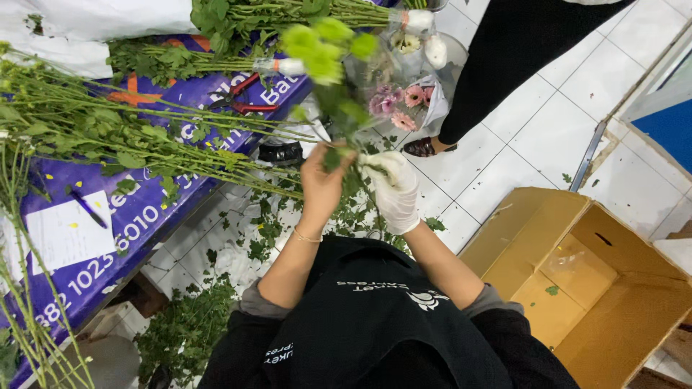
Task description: The person strips leaves from the lower stems of flowers by hand while wearing gloves.
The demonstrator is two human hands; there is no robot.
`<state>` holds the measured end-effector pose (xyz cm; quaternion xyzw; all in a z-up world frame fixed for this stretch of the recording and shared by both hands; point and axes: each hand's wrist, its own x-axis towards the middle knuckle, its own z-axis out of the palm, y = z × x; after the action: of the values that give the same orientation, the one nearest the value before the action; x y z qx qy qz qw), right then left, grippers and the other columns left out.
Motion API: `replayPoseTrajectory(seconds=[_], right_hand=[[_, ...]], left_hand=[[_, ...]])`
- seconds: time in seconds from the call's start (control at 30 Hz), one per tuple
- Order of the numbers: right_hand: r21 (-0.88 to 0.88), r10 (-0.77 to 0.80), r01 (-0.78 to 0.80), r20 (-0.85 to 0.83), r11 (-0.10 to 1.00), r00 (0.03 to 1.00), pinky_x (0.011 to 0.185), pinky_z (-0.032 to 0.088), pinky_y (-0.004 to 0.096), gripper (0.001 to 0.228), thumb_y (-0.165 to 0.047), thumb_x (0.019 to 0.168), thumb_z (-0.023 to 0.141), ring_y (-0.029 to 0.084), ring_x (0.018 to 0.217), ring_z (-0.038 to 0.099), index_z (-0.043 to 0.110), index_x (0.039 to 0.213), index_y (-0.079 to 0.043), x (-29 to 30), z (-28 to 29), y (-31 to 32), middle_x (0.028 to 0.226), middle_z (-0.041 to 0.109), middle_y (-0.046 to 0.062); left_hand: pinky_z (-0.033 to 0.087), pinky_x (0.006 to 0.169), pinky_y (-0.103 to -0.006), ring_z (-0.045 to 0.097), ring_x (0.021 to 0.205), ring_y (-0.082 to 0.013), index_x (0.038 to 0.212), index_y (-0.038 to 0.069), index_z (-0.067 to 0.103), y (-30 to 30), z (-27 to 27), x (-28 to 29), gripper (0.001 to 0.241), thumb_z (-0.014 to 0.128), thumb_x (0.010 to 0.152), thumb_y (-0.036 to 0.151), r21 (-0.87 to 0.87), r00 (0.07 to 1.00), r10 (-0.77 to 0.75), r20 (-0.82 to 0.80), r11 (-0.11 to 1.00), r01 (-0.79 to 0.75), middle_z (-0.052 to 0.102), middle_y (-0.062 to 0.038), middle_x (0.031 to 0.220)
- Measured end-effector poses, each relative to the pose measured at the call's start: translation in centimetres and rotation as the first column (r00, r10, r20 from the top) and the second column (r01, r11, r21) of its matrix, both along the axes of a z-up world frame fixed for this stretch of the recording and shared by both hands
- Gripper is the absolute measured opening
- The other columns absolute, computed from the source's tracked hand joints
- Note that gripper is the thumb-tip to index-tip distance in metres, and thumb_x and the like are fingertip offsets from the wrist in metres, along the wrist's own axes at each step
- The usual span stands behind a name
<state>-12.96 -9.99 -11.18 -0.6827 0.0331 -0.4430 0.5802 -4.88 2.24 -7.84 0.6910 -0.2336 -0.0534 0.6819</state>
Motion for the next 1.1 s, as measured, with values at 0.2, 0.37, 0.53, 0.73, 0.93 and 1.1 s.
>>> replayPoseTrajectory(seconds=[0.2, 0.37, 0.53, 0.73, 0.93, 1.1], right_hand=[[-0.159, 0.008, -0.047, -0.240, 0.986, 0.971, 0.083, 0.060, 0.033, 0.031, 0.004, 0.088, 0.077, 0.023, 0.096, 0.073, 0.077, 0.116, -0.009, -1.2, -1.9, 0.9, 0.103, 0.072, 0.008], [-0.458, -0.080, 0.033, -0.084, 0.888, 0.993, 0.090, 0.054, 0.036, 0.045, -0.005, 0.091, 0.074, 0.022, 0.102, 0.064, 0.067, 0.135, -0.012, 1.6, -3.0, 1.9, 0.112, 0.065, 0.007], [-0.575, -0.153, 0.122, -0.006, 0.809, 0.988, 0.074, 0.058, 0.037, 0.038, 0.006, 0.085, 0.072, 0.024, 0.085, 0.068, 0.073, 0.119, -0.011, 1.0, -6.2, 0.9, 0.101, 0.067, 0.006], [-0.730, -0.244, -0.001, -0.229, 0.683, 0.943, 0.078, 0.057, 0.032, 0.022, -0.020, 0.093, 0.067, 0.019, 0.089, 0.069, 0.073, 0.113, -0.024, -1.1, -10.1, -1.2, 0.104, 0.068, -0.001], [-0.197, 0.192, -0.296, -0.421, 0.935, 0.887, 0.113, 0.042, 0.053, 0.062, -0.005, 0.095, 0.058, 0.036, 0.138, 0.048, 0.040, 0.154, -0.013, -1.1, 4.8, -0.1, 0.159, 0.038, 0.017], [-0.221, 0.329, -0.320, 0.004, 0.922, 0.944, 0.106, 0.055, 0.037, 0.073, 0.014, 0.099, 0.047, 0.024, 0.141, 0.050, 0.025, 0.164, -0.009, 3.6, 7.5, -0.2, 0.170, 0.024, 0.010]], left_hand=[[0.057, 0.086, -0.0401, 0.068, 0.094, -0.0194, 0.112, 0.006, 0.070, 1.9, 2.0, 2.0, 0.014, 0.066, 0.100, 0.001, -0.163, 0.990, 0.140, 0.007, 0.977, -0.137, 0.063, -0.007, 0.100], [0.055, 0.079, -0.0359, 0.065, 0.085, -0.0171, 0.098, 0.003, 0.065, 1.0, -2.9, 1.0, 0.013, 0.066, 0.093, -0.008, -0.100, 0.986, 0.161, -0.033, 0.981, -0.163, 0.053, -0.004, 0.094], [0.058, 0.077, -0.0352, 0.066, 0.079, -0.0177, 0.102, 0.005, 0.068, 1.6, 1.0, 0.5, 0.007, 0.069, 0.096, 0.001, -0.100, 0.957, 0.231, -0.173, 0.963, -0.251, 0.058, -0.006, 0.093], [0.051, 0.096, -0.0426, 0.066, 0.103, -0.0214, 0.113, 0.004, 0.067, 3.9, 0.6, 2.6, 0.016, 0.071, 0.099, 0.012, -0.092, 0.907, 0.405, -0.116, 0.905, -0.416, 0.066, -0.010, 0.103], [0.046, 0.104, -0.0512, 0.068, 0.106, -0.0301, 0.110, 0.003, 0.070, 2.9, -1.4, 0.9, 0.016, 0.072, 0.097, 0.010, 0.031, 0.948, 0.303, -0.101, 0.953, -0.301, 0.071, -0.014, 0.104], [0.046, 0.103, -0.0531, 0.068, 0.105, -0.0324, 0.109, 0.002, 0.071, 1.4, -2.9, -0.4, 0.014, 0.071, 0.096, 0.007, 0.048, 0.979, 0.147, -0.139, 0.989, -0.142, 0.072, -0.015, 0.102]])
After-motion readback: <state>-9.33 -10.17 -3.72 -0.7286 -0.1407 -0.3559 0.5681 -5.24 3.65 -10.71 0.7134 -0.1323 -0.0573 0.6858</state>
